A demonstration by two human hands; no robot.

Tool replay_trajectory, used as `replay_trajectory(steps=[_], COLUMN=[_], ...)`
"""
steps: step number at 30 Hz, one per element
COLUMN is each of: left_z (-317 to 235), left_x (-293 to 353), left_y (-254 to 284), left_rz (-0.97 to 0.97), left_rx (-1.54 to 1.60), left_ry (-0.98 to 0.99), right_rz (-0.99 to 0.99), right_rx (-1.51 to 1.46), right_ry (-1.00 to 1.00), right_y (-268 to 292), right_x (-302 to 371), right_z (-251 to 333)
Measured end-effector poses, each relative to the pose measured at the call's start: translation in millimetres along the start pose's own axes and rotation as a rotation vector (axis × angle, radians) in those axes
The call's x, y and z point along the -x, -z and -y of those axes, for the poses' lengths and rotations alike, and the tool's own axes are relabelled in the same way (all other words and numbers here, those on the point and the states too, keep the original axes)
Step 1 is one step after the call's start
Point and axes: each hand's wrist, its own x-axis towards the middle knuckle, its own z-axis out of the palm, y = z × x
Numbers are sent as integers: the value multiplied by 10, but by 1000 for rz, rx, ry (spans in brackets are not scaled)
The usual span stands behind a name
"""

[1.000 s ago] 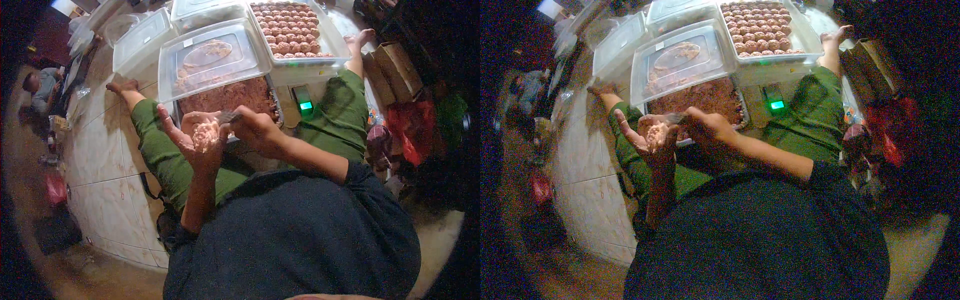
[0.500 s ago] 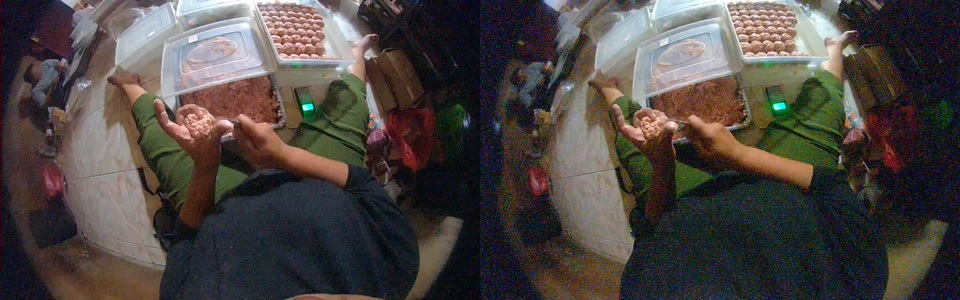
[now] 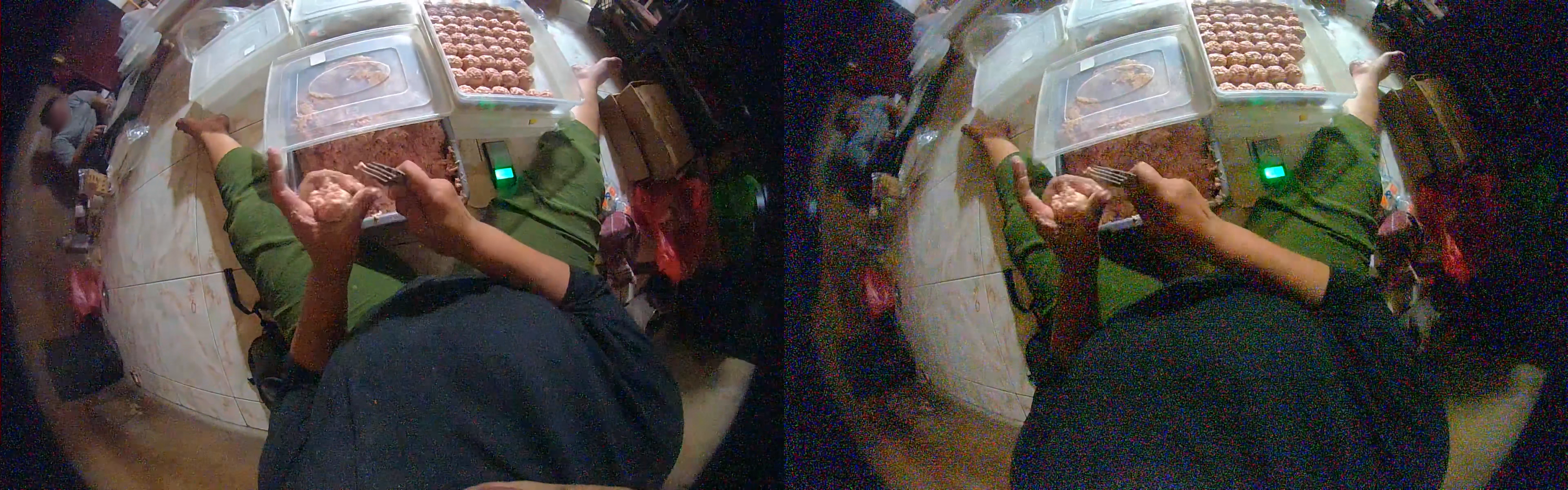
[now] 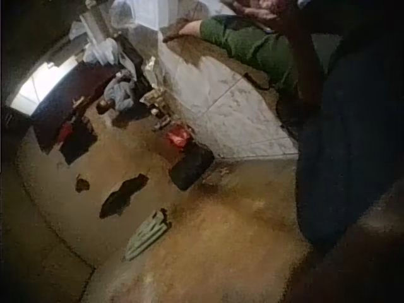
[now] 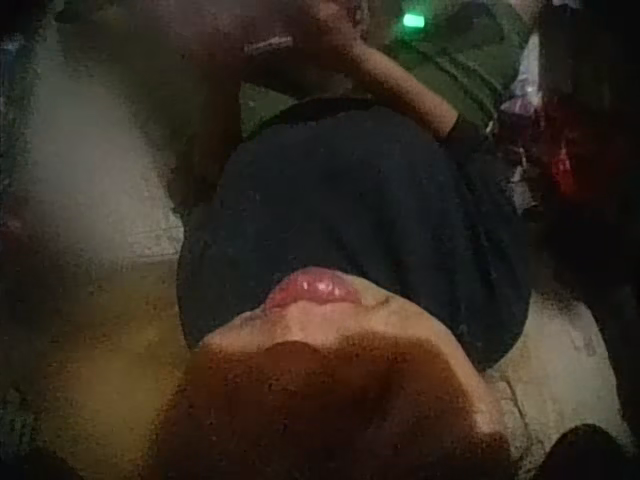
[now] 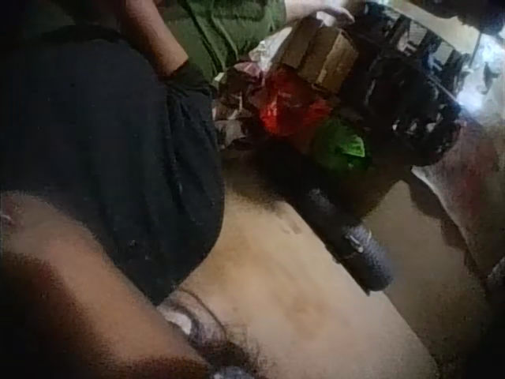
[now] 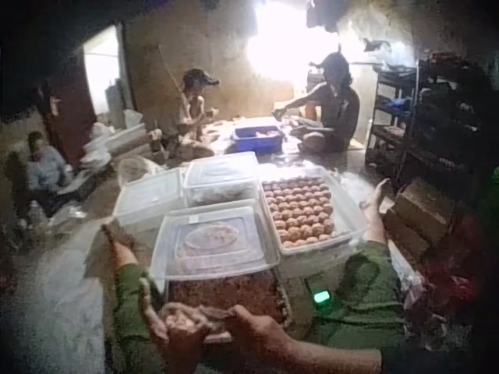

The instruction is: The person prepares food items by scooping a meat mixture with a fork onto a small circular wrapper, folding the wrapper around the meat, and placing the finished items into a plastic tray.

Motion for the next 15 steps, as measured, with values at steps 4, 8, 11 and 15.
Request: replay_trajectory(steps=[4, 8, 11, 15], left_z=[57, 101, 179, 310], left_x=[4, 30, -26, -153], left_y=[-2, 5, 106, 325], left_rz=[5, -81, 28, 302], left_rx=[57, -10, -349, -658], left_ry=[-206, -130, -244, -403], right_rz=[80, 229, 189, 14], right_rx=[64, 176, 239, 263], right_ry=[100, -32, -25, 183], right_y=[-203, -71, 1, 276], right_x=[71, -62, -111, -220], right_z=[36, 321, 108, 142])
